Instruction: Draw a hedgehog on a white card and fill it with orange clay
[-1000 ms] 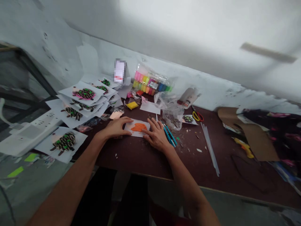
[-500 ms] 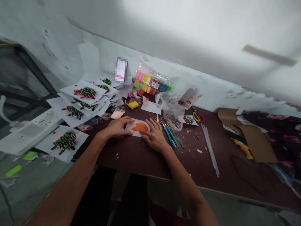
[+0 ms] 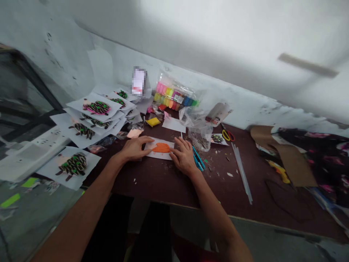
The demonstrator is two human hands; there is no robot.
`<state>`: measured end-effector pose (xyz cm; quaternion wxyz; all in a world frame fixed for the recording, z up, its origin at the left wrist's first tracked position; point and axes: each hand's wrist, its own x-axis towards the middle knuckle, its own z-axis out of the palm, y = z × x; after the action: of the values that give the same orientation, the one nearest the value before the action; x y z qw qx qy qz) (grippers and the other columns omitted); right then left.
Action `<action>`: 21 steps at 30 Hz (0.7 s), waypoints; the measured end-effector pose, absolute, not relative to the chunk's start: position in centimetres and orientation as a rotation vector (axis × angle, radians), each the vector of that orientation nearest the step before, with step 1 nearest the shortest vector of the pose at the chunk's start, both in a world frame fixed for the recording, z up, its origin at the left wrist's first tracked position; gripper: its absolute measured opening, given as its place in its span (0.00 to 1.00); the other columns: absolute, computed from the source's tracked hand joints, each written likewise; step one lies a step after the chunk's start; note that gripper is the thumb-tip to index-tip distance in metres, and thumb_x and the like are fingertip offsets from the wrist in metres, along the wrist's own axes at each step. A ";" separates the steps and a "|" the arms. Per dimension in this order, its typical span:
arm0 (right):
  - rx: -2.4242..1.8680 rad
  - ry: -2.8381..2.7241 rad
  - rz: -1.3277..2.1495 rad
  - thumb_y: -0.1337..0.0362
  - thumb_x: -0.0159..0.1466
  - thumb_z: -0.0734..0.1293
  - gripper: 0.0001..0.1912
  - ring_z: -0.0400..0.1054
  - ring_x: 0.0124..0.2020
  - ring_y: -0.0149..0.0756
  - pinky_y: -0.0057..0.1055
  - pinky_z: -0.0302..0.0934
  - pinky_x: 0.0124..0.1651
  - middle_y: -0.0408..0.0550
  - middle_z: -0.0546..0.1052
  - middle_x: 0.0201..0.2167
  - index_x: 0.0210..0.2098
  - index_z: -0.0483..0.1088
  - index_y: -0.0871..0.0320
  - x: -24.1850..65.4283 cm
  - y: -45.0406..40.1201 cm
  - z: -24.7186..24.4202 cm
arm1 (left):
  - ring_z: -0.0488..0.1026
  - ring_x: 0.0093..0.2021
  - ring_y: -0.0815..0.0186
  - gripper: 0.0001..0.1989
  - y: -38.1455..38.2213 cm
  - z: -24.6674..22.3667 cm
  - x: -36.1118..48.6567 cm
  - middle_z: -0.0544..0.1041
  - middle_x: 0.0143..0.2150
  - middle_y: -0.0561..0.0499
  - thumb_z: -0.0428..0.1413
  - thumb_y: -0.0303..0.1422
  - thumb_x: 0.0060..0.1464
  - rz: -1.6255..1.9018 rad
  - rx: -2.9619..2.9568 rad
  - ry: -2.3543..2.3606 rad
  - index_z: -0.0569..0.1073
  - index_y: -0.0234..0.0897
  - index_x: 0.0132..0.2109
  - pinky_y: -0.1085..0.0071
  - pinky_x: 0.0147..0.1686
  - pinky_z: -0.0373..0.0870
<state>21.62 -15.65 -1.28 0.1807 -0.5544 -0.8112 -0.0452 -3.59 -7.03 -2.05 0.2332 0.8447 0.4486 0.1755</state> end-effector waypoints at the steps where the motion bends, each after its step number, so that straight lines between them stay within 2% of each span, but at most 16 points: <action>1: -1.562 -2.287 -0.142 0.56 0.70 0.61 0.17 0.52 0.69 0.49 0.52 0.47 0.66 0.56 0.64 0.65 0.49 0.78 0.53 21.7 -15.7 -1.4 | 0.75 0.53 0.58 0.25 -7.1 -2.2 -3.5 0.77 0.57 0.53 0.54 0.39 0.52 0.497 2.305 1.264 0.75 0.44 0.57 0.67 0.52 0.69; 4: -1.530 -2.336 -0.157 0.56 0.70 0.61 0.16 0.53 0.68 0.49 0.52 0.48 0.66 0.55 0.66 0.64 0.48 0.78 0.53 21.7 -15.7 -1.7 | 0.77 0.44 0.60 0.27 -7.2 -2.4 -3.5 0.78 0.55 0.54 0.53 0.33 0.49 0.503 2.287 1.333 0.75 0.45 0.57 0.68 0.47 0.71; 10: -1.520 -2.339 -0.160 0.57 0.70 0.61 0.15 0.52 0.68 0.49 0.51 0.49 0.66 0.54 0.65 0.65 0.49 0.77 0.52 21.6 -15.7 -1.7 | 0.77 0.42 0.61 0.27 -7.2 -2.5 -3.4 0.79 0.54 0.54 0.54 0.31 0.48 0.503 2.306 1.351 0.76 0.46 0.57 0.68 0.44 0.71; 18: -1.502 -2.364 -0.149 0.56 0.69 0.62 0.16 0.50 0.70 0.48 0.51 0.49 0.66 0.55 0.63 0.67 0.52 0.76 0.51 21.4 -16.3 -1.9 | 0.76 0.51 0.57 0.26 -7.2 -2.7 -3.4 0.78 0.56 0.54 0.53 0.30 0.49 0.533 2.326 1.341 0.76 0.46 0.57 0.66 0.49 0.71; 21: -1.547 -2.380 -0.136 0.56 0.69 0.63 0.16 0.48 0.70 0.50 0.52 0.47 0.66 0.53 0.61 0.68 0.52 0.76 0.49 21.3 -16.6 -1.9 | 0.76 0.51 0.56 0.26 -7.1 -2.8 -3.5 0.78 0.56 0.53 0.54 0.31 0.49 0.540 2.326 1.323 0.76 0.46 0.56 0.66 0.49 0.72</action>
<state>21.30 -16.58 -1.90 0.1492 -0.5383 -0.8281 -0.0472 -3.49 -7.11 -2.80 0.2046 0.8340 0.4745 0.1935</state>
